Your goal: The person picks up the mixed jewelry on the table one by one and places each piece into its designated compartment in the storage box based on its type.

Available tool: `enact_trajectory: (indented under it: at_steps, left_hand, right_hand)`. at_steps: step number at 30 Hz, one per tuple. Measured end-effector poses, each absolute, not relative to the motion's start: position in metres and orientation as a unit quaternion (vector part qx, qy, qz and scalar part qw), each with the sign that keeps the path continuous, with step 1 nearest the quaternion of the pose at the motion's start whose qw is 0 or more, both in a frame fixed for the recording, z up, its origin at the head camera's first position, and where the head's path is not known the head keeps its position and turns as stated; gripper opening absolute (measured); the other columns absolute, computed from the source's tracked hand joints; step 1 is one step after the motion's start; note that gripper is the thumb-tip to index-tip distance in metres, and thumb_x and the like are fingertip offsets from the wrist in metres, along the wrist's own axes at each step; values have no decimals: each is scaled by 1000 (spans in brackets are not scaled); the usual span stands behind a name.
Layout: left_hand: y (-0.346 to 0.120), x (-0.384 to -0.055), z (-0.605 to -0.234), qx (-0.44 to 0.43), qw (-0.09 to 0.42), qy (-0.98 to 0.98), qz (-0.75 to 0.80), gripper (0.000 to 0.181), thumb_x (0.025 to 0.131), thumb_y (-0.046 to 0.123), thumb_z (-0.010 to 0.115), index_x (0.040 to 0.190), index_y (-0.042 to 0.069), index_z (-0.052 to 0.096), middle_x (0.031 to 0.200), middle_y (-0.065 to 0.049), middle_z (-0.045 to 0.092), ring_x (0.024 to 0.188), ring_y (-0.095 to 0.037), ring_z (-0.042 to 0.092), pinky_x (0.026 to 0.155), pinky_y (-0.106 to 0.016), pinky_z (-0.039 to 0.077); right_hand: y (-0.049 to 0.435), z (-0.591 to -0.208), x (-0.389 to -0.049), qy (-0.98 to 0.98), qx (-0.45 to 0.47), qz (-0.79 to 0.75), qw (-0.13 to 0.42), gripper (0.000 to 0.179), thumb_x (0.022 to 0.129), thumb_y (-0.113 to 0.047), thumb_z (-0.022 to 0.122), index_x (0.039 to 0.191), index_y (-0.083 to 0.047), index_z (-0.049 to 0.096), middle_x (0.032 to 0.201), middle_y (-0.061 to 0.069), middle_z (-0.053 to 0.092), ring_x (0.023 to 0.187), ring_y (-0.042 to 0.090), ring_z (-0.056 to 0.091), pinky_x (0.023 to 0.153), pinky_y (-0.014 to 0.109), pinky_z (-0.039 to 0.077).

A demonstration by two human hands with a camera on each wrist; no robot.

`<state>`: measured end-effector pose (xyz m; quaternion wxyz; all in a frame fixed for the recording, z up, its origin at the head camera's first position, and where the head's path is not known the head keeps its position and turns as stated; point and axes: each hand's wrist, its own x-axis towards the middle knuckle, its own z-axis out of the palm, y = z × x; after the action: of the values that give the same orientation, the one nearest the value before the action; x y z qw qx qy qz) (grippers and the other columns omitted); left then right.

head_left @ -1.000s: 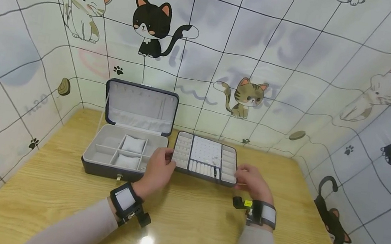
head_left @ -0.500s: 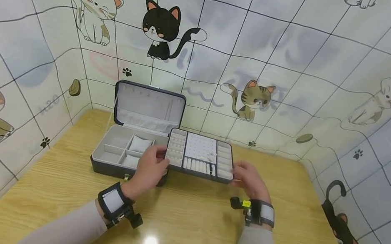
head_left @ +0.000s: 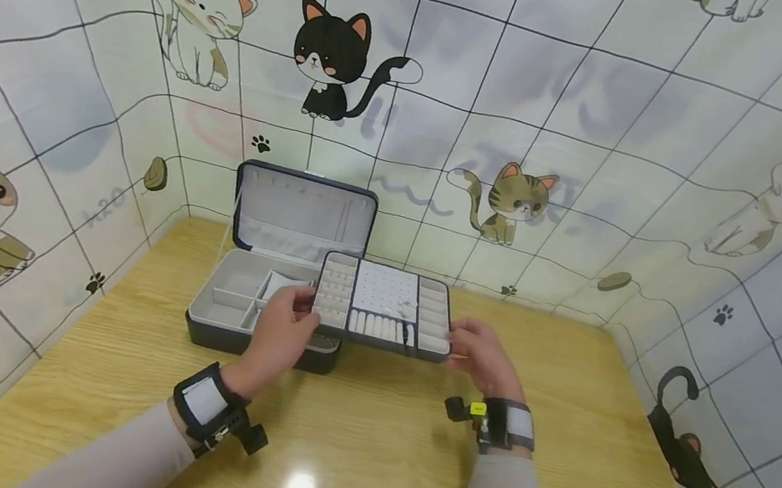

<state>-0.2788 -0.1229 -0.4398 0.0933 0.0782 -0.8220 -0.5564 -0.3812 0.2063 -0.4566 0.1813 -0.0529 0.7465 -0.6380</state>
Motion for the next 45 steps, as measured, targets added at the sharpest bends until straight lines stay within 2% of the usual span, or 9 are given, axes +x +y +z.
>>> enact_trajectory:
  at_steps: [13, 21, 26, 34, 39, 45]
  left_hand:
    - [-141, -278, -440, 98, 89, -824, -551, 48, 103, 13, 55, 149, -1, 50, 140, -21, 56, 127, -36, 59, 111, -52, 51]
    - [-154, -283, -435, 107, 94, -822, -552, 49, 101, 11, 54, 148, -5, 51, 139, -24, 58, 126, -36, 58, 112, -53, 49]
    - [-161, -285, -434, 117, 93, -826, -544, 48, 102, 12, 52, 147, -4, 53, 137, -23, 60, 124, -35, 58, 108, -51, 50]
    - [-171, -289, -436, 135, 86, -821, -548, 48, 102, 14, 51, 148, -1, 53, 139, -21, 59, 125, -34, 56, 105, -49, 50]
    - [-175, -291, -438, 131, 83, -823, -547, 48, 100, 14, 52, 145, -3, 54, 139, -22, 60, 123, -34, 57, 102, -47, 50]
    - [-183, -291, -439, 116, 70, -846, -516, 43, 101, 15, 52, 139, -5, 56, 133, -24, 61, 115, -34, 56, 95, -44, 50]
  right_hand:
    - [184, -460, -380, 746, -54, -642, 172, 25, 96, -8, 62, 118, 3, 55, 100, 6, 59, 82, 17, 63, 70, 27, 60]
    - [171, -461, -380, 735, -58, -656, 158, 28, 95, -8, 63, 118, 5, 55, 100, 5, 54, 80, 14, 57, 67, 26, 59]
    - [161, -459, -378, 730, -50, -666, 143, 33, 96, -9, 65, 122, 8, 56, 104, 6, 56, 83, 14, 59, 68, 26, 60]
    - [149, -458, -374, 722, -39, -680, 122, 26, 98, -7, 64, 118, 7, 57, 103, 6, 60, 81, 15, 62, 65, 25, 59]
    - [147, -457, -373, 724, -43, -678, 115, 29, 98, -9, 65, 120, 8, 58, 103, 6, 62, 82, 15, 64, 65, 24, 59]
    - [143, -460, -374, 720, -43, -683, 114, 25, 98, -9, 67, 117, 7, 59, 102, 6, 63, 82, 16, 65, 66, 24, 58]
